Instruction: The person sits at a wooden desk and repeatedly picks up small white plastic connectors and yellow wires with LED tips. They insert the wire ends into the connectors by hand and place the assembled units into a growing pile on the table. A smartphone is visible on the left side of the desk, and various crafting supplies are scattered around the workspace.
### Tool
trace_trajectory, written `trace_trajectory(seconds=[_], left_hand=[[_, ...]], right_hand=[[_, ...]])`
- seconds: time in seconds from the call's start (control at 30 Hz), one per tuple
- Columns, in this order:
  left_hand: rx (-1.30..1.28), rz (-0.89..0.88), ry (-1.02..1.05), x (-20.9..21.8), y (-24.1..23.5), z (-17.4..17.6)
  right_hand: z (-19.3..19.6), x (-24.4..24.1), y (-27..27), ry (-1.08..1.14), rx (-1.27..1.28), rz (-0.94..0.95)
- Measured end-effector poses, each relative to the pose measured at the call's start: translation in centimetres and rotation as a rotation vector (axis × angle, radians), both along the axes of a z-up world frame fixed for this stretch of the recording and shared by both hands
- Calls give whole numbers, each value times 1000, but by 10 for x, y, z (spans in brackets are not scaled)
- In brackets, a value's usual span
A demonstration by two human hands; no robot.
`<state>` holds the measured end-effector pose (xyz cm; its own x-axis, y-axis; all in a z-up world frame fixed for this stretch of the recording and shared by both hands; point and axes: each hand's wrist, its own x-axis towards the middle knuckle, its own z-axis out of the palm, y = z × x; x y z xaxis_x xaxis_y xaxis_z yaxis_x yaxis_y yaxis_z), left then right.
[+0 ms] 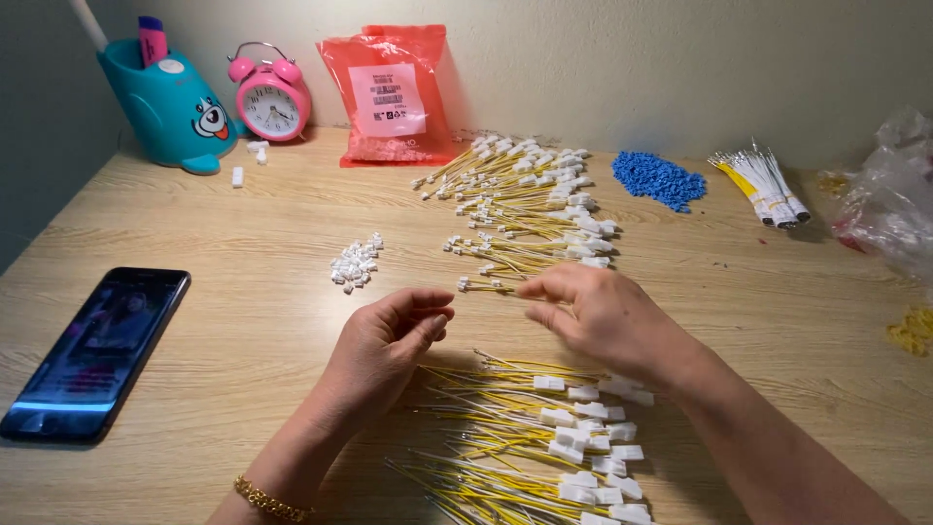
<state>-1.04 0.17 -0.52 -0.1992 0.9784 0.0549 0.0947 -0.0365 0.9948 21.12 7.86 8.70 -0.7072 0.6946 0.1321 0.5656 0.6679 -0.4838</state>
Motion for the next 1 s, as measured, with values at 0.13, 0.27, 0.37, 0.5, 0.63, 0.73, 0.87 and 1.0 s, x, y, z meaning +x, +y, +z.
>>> trace_trajectory(seconds=[0.13,0.27,0.37,0.5,0.63,0.73,0.87,1.0], left_hand=[[11,-30,65,8,-8,13],[57,-70,120,10,-9,12],[93,-80,167,12,-9,8],[116,-78,184,11,-8,7],[222,-24,172,10,-19,30],[512,162,418,8,-32,65],[720,268,691,8,-40,82],[722,82,630,21,-35,79]], right_hand=[[-11,27,-19,-161,-16,39],[-38,40,-21,-235,101,105],[-54,41,-20,-283,226,119],[-56,35,-20,-254,233,80],[-24,37,-29,-192,203,76],[11,35,-39,-56,128,-48],[29,33,-39,147,-176,-185],[40,23,-45,248,-209,-164]])
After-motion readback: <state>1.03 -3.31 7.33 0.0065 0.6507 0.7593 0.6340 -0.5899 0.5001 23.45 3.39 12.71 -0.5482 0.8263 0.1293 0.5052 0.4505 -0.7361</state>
